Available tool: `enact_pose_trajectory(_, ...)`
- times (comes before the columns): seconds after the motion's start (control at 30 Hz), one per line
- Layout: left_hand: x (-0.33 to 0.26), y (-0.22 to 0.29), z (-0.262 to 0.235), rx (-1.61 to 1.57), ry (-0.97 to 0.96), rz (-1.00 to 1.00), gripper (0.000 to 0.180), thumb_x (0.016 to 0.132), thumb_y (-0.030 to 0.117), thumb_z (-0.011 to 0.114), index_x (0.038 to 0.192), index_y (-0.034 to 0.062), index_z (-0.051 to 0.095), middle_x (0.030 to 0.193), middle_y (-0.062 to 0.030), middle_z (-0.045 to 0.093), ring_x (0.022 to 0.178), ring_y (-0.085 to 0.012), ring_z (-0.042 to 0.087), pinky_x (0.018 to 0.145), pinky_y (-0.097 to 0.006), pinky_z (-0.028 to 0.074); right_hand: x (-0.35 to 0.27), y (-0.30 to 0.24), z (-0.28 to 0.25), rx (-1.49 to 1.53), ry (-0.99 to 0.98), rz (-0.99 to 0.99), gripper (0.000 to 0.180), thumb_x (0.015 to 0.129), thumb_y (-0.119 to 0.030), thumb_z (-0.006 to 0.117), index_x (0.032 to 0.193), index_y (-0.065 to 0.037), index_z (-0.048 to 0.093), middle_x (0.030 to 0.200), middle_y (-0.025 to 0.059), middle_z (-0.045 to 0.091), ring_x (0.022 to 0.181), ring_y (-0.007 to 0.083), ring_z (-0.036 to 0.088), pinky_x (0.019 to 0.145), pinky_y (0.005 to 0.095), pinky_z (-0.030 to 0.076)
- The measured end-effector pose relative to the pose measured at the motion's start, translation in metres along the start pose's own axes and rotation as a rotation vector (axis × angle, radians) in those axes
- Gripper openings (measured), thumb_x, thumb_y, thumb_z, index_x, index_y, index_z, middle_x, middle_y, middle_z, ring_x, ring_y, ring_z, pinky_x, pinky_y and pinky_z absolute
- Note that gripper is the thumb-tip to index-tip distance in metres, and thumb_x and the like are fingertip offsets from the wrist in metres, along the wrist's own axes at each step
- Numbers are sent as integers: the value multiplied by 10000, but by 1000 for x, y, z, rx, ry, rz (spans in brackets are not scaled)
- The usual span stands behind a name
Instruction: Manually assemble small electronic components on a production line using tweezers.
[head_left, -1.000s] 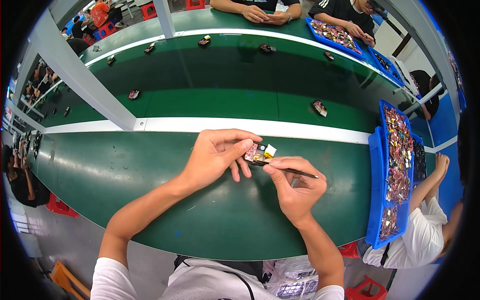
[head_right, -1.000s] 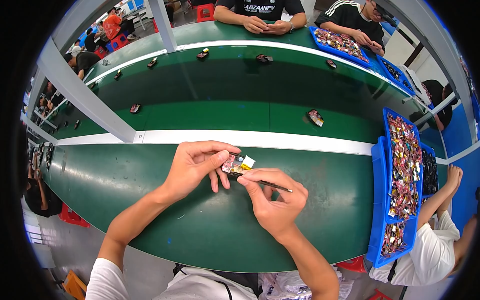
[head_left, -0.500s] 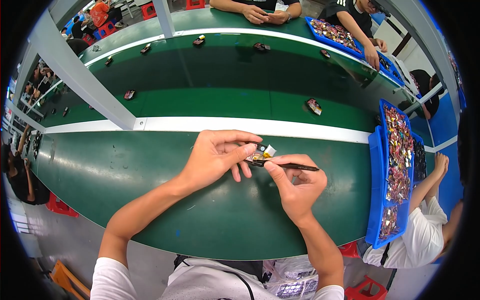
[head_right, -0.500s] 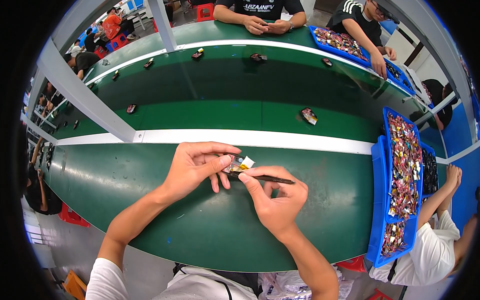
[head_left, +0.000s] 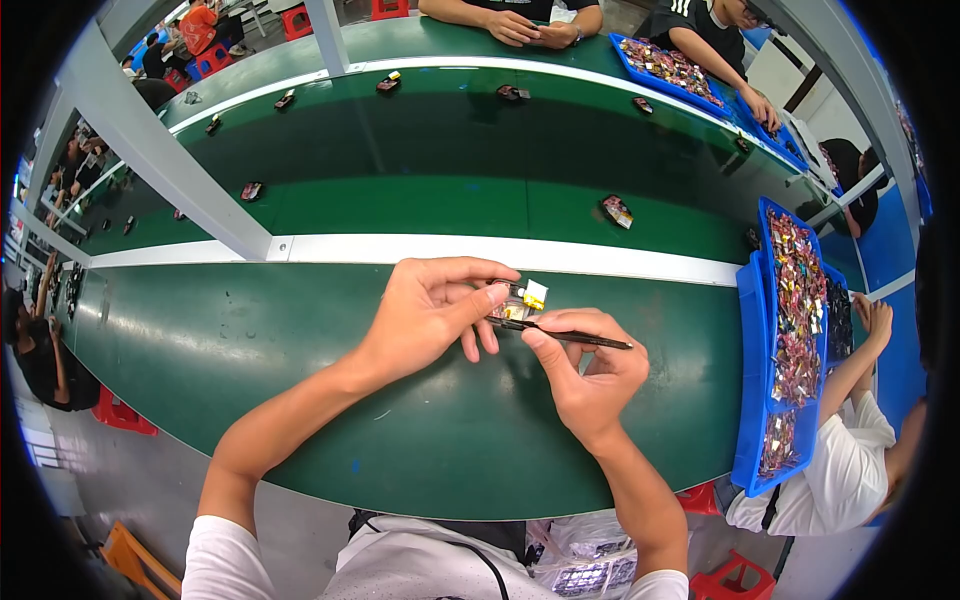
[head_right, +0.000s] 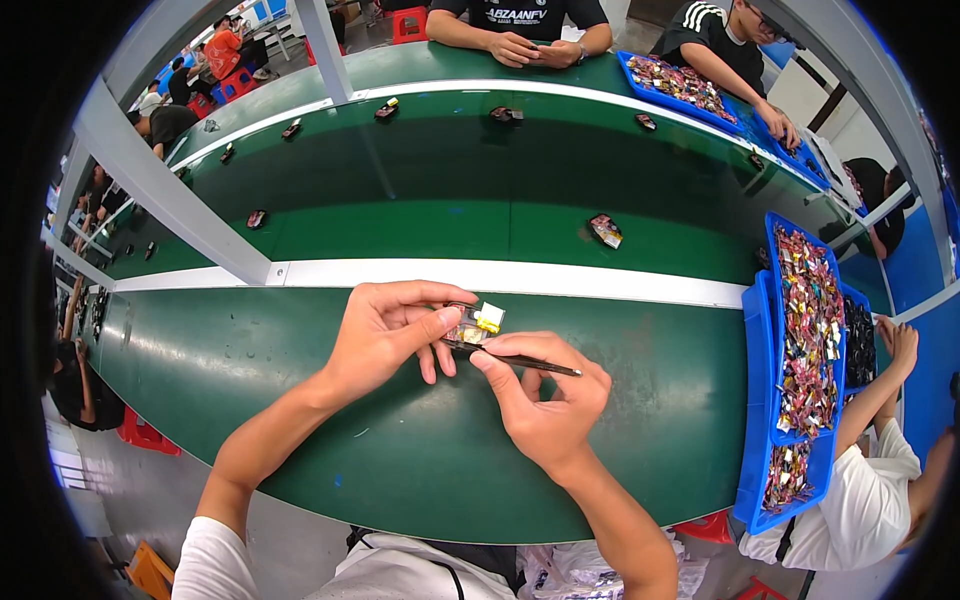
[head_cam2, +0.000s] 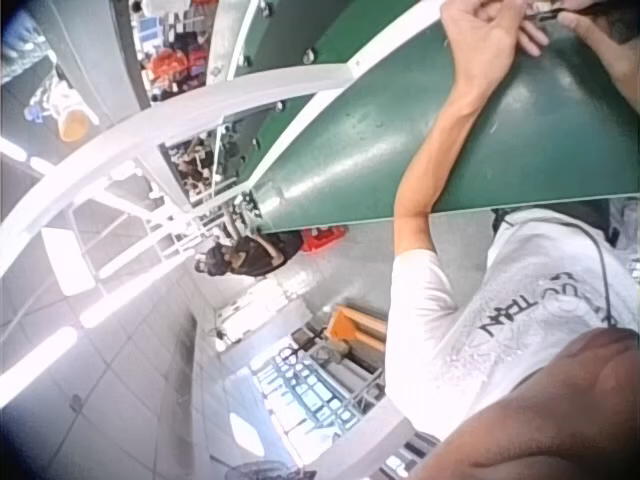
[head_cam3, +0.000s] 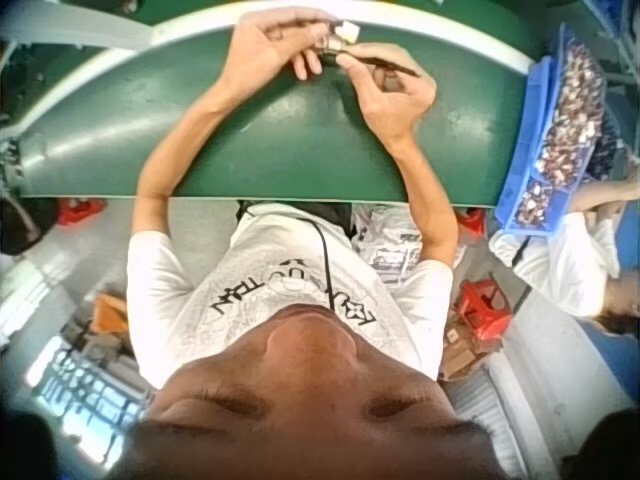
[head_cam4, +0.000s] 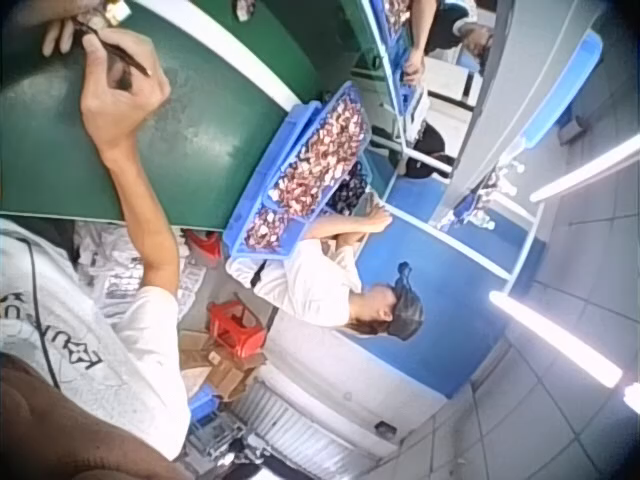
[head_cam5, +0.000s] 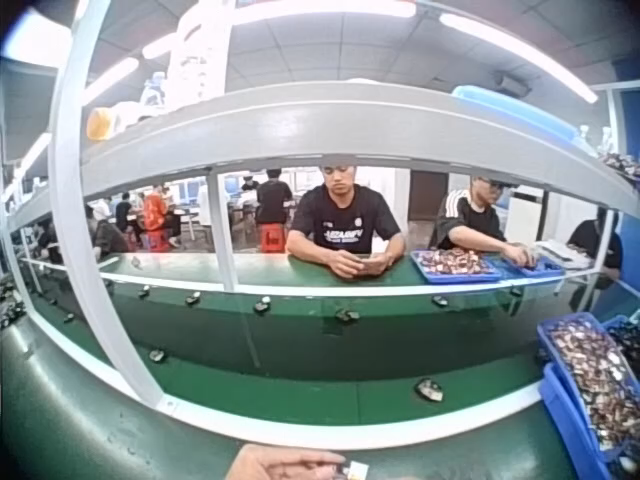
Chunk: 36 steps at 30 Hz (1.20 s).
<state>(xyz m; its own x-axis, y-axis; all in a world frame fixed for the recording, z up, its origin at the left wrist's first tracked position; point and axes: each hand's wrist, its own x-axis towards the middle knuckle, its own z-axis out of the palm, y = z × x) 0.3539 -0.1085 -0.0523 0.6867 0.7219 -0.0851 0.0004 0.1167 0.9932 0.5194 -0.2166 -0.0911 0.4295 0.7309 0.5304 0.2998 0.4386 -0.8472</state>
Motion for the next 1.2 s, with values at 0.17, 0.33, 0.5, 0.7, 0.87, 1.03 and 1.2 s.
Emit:
enact_pose_trajectory(0.17,2,0,7,-2,8,3,273,995,78,642,1203,-97,665,958,-171,719,646,-168,708,504,-255,566,3,-1,-5,-14,-15,-61,143,787,27,826,891,-35,749,860,80,772,523,45,574,402,193,329)
enact_pose_trajectory(0.33,5,2,14,49,-9,-16,277,975,54,658,1212,-89,662,831,-113,724,647,-129,693,517,-238,544,5,-4,-11,-193,-56,-281,180,751,48,817,875,-66,754,828,59,768,517,116,604,436,231,382)
enact_pose_trajectory(0.5,7,2,25,141,45,-28,270,943,14,670,1193,-85,668,738,-81,710,619,-94,666,518,-230,529,5,5,-18,-309,-83,-466,251,691,87,800,885,-69,767,847,71,769,532,140,609,444,245,370)
enact_pose_trajectory(0.7,10,2,32,204,93,-54,222,926,-10,670,1135,-85,677,717,-80,705,564,-83,635,492,-230,512,4,5,-22,-373,-128,-511,288,647,98,785,882,-67,764,866,65,769,556,135,625,444,250,358)
enact_pose_trajectory(0.87,22,-2,31,225,127,-68,177,928,-4,660,1082,-91,676,795,-109,710,542,-111,639,459,-246,510,11,7,-26,-384,-113,-507,249,665,72,808,867,-62,750,851,62,762,593,151,663,458,257,381)
enact_pose_trajectory(1.03,83,-18,-58,397,472,91,194,911,-6,649,1081,-99,670,850,-128,708,534,-156,657,447,-274,528,16,-4,-26,-279,9,-359,203,704,5,853,860,-61,743,860,51,764,635,156,692,490,249,426)
enact_pose_trajectory(1.2,102,-11,-104,768,640,-31,215,915,92,662,1075,-46,704,963,-177,722,634,-236,720,522,-343,572,10,-2,-29,-307,-7,-387,185,712,5,840,853,-68,745,862,42,764,643,154,694,495,245,432)
